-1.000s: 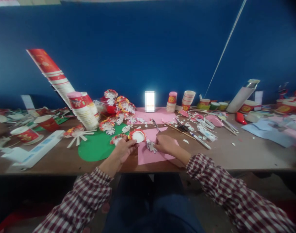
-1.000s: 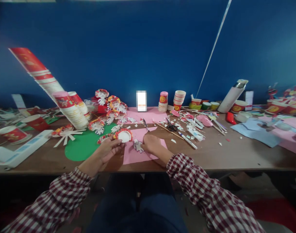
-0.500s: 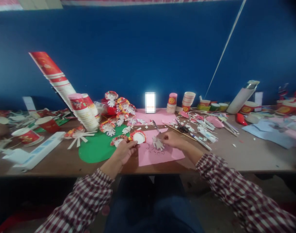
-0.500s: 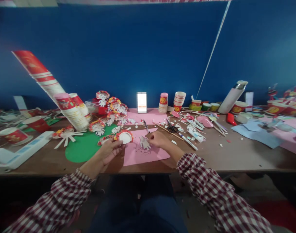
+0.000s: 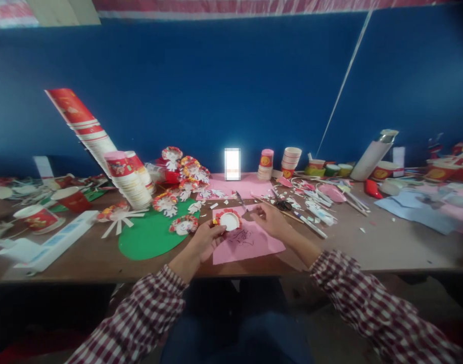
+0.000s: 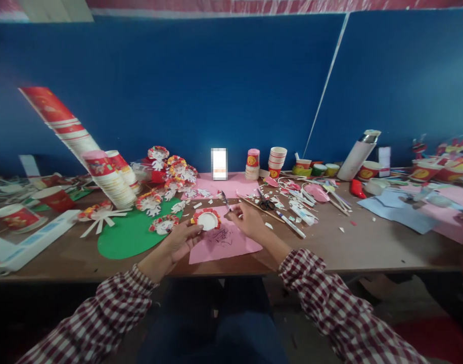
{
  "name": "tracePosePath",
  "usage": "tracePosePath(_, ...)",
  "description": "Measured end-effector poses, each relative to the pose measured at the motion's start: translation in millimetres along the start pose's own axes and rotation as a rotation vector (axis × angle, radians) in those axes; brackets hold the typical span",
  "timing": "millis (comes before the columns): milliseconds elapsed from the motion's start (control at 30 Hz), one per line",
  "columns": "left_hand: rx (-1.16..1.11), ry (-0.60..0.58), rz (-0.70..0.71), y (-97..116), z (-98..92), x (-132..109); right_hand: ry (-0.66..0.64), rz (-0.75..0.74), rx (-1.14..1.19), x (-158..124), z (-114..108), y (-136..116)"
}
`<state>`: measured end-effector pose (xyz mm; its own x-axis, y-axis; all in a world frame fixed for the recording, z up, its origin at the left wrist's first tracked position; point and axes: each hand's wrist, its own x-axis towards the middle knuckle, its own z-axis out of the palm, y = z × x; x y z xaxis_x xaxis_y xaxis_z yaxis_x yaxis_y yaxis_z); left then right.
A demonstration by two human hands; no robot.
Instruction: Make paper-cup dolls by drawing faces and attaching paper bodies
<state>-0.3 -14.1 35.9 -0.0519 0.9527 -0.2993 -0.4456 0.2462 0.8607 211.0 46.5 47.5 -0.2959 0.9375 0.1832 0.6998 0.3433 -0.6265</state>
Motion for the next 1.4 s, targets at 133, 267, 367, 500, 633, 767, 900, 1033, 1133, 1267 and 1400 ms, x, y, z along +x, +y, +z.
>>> tracePosePath(133, 0.012, -0.003, -0.011, 0, -1.5, -3, -0.13, 0.027, 0.295, -2, 22, -13)
tracePosePath(267, 0.03, -0.007, -0.022, -2, -6.2, -3, -0.171, 0.057, 0.4, 2, 37, -12)
tracePosePath(367, 0.041, -0.011, -0.023, -3, -9.2, -2, -0.198, 0.047, 0.473, 3, 43, -10)
tracePosePath(500, 0.056, -0.018, -0.007, -4, -10.8, -1, -0.215, 0.023, 0.54, 5, 46, -10)
tracePosePath(633, 0.101, -0.016, 0.033, -7, -12.8, 2, -0.215, -0.009, 0.546, 7, 46, -11)
tracePosePath(767, 0.175, 0.004, 0.113, -12, -19.9, 8, -0.187, -0.048, 0.495, 9, 45, -12)
tracePosePath(900, 0.278, 0.02, 0.233, -19, -30.2, 16, -0.19, -0.07, 0.441, 8, 46, -11)
tracePosePath(1033, 0.443, 0.048, 0.356, -21, -39.3, 24, -0.178, -0.075, 0.363, 9, 47, -12)
tracePosePath(1133, 0.585, 0.071, 0.453, -21, -43.7, 28, -0.164, -0.08, 0.293, 10, 47, -15)
tracePosePath(1267, 0.77, 0.095, 0.57, -23, -46.5, 31, -0.153, -0.084, 0.206, 8, 46, -18)
tracePosePath(1400, 0.927, 0.097, 0.666, -25, -46.9, 30, -0.149, -0.093, 0.123, 5, 44, -20)
